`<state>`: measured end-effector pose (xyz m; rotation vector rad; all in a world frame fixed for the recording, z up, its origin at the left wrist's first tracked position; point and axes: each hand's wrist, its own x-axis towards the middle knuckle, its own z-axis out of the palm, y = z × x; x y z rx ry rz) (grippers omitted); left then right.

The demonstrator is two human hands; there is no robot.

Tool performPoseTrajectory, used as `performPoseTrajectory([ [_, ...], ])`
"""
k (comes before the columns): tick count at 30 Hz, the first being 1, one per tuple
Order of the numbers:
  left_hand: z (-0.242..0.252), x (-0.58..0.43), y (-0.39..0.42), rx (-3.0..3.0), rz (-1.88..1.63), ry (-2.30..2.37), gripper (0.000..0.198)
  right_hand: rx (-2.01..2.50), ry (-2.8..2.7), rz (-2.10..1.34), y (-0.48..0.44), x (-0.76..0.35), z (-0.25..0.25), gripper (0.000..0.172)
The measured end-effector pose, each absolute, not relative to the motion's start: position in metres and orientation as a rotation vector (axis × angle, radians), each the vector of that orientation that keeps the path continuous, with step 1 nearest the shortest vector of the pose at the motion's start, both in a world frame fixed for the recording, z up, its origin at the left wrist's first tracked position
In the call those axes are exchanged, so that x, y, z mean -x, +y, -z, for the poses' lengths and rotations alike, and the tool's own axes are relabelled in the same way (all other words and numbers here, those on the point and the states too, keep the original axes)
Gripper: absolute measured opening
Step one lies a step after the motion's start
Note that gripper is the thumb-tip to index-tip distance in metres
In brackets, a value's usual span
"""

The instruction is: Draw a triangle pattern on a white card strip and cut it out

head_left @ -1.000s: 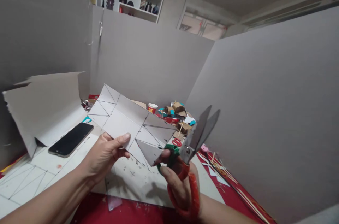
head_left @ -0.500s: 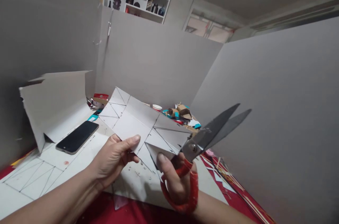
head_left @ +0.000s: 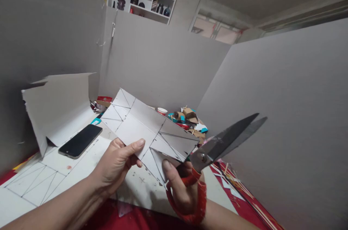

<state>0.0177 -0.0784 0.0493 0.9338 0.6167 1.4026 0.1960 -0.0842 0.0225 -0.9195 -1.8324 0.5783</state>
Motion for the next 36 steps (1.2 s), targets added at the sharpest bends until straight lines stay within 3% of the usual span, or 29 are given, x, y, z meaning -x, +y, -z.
performPoseTrajectory([
  [6, -0.056, 0.008, -0.059, -1.036, -1.453, 0.691, 0.03, 0.887, -1.777, -0.48, -0.083, -0.219, -0.007, 0.025],
  [15, -0.056, 0.02, -0.053, -1.271, -1.34, 0.805, 0.034, 0.955, -2.293, -1.073, -0.09, -0.273, -0.03, 0.054],
  [36, -0.06, 0.015, -0.059, -1.282, -1.313, 0.912, 0.035, 1.201, -2.319, -1.018, -0.111, -0.267, -0.065, 0.047],
])
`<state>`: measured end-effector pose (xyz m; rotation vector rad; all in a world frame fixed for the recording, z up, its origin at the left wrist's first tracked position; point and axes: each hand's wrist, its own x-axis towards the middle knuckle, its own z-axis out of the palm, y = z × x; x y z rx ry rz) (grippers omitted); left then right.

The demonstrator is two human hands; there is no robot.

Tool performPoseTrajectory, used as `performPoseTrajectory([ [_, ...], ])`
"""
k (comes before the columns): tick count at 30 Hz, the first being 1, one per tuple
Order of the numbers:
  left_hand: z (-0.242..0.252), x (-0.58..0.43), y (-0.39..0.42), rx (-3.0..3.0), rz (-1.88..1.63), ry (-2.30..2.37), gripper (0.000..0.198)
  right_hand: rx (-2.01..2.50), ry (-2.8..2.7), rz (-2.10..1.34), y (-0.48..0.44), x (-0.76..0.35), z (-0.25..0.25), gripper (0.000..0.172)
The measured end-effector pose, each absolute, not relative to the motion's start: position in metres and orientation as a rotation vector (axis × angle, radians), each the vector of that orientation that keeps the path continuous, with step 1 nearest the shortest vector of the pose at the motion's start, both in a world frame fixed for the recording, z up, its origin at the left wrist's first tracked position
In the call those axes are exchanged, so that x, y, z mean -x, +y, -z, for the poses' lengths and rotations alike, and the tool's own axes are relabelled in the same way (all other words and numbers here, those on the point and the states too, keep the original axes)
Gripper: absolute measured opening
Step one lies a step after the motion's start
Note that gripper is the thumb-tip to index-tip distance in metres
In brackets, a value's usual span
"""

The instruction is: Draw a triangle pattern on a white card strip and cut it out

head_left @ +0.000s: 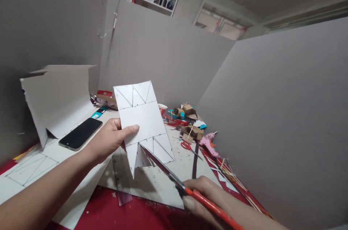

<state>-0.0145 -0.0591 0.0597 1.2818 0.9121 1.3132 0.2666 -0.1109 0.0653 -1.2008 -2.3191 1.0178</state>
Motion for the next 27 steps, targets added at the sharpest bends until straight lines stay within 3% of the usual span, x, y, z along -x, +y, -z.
performPoseTrajectory([
  [13, -0.064, 0.012, -0.06, -1.225, -1.311, 1.012, 0.024, 1.44, -2.41, -0.893, -0.119, -0.264, -0.067, 0.055],
  [27, -0.05, 0.008, -0.056, -1.155, -1.168, 0.875, 0.035, 1.432, -2.465, -0.922, -0.119, -0.26, -0.062, 0.064],
])
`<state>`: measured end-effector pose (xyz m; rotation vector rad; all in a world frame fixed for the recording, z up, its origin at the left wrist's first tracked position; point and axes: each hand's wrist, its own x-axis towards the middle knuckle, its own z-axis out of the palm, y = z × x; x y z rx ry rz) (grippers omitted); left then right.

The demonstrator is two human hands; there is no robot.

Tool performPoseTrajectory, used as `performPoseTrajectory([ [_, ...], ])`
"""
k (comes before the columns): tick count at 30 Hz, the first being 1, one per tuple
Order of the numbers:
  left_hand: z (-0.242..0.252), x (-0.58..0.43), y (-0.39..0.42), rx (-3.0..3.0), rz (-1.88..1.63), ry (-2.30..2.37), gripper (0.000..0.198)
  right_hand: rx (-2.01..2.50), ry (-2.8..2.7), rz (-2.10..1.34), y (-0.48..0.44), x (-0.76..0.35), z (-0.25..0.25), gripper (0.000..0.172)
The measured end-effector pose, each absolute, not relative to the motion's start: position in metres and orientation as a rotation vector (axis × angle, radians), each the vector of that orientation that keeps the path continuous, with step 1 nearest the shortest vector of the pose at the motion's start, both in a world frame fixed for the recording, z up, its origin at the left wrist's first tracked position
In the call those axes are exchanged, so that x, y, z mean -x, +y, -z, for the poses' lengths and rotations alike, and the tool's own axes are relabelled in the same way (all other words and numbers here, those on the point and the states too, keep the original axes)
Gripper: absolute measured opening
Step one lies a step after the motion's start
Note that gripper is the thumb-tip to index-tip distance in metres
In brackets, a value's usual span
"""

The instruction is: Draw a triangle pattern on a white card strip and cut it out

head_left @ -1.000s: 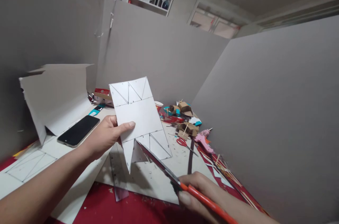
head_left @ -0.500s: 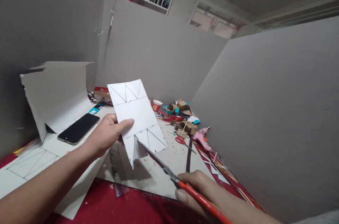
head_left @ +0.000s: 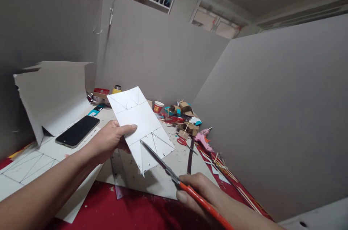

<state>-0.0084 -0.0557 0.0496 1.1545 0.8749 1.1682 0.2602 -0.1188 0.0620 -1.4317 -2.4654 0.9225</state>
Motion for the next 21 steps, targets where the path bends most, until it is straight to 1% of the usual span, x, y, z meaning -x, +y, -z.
performPoseTrajectory([
  [3, -0.048, 0.009, -0.056, -1.128, -1.152, 0.855, 0.035, 1.365, -2.459, -1.005, -0.119, -0.262, -0.059, 0.066],
  [8, -0.049, 0.01, -0.057, -1.129, -1.143, 0.827, 0.032, 1.117, -2.387, -1.323, -0.116, -0.269, -0.046, 0.063],
  [12, -0.05, 0.01, -0.057, -1.135, -1.155, 0.794, 0.029, 1.047, -2.278, -1.555, -0.117, -0.273, -0.034, 0.068],
  [21, -0.05, 0.011, -0.055, -1.143, -1.14, 0.709, 0.035, 1.011, -2.195, -1.617, -0.118, -0.27, -0.031, 0.068],
])
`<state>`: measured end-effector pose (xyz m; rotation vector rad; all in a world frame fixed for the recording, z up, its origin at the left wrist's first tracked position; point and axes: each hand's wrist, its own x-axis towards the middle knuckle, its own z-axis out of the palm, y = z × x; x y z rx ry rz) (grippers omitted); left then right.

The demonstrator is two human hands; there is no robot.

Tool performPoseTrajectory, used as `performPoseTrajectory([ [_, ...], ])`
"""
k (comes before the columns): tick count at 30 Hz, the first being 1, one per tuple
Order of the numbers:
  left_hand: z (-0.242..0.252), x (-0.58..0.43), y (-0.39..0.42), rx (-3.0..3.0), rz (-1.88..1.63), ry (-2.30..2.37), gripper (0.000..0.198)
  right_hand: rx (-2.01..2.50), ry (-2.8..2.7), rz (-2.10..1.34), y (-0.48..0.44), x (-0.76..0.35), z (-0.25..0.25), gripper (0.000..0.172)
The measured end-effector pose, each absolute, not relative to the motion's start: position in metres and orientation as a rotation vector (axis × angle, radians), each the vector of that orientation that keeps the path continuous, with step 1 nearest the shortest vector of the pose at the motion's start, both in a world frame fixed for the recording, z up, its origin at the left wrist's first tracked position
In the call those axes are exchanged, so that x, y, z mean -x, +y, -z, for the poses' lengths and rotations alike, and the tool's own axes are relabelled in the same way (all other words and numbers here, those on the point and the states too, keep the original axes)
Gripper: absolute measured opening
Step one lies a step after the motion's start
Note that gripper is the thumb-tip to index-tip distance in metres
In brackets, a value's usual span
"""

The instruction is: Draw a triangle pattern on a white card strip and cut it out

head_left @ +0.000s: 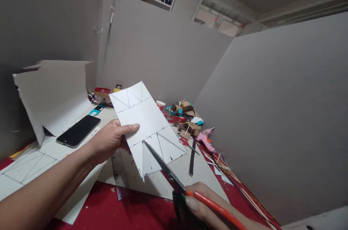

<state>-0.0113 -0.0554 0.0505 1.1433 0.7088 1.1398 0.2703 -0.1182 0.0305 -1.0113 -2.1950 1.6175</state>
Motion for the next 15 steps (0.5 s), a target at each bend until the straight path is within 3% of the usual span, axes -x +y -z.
performPoseTrajectory([
  [15, -0.0556, 0.015, -0.0606, -1.215, -1.089, 0.649, 0.034, 1.079, -2.159, -1.574, -0.1272, -0.2722, -0.0346, 0.065],
])
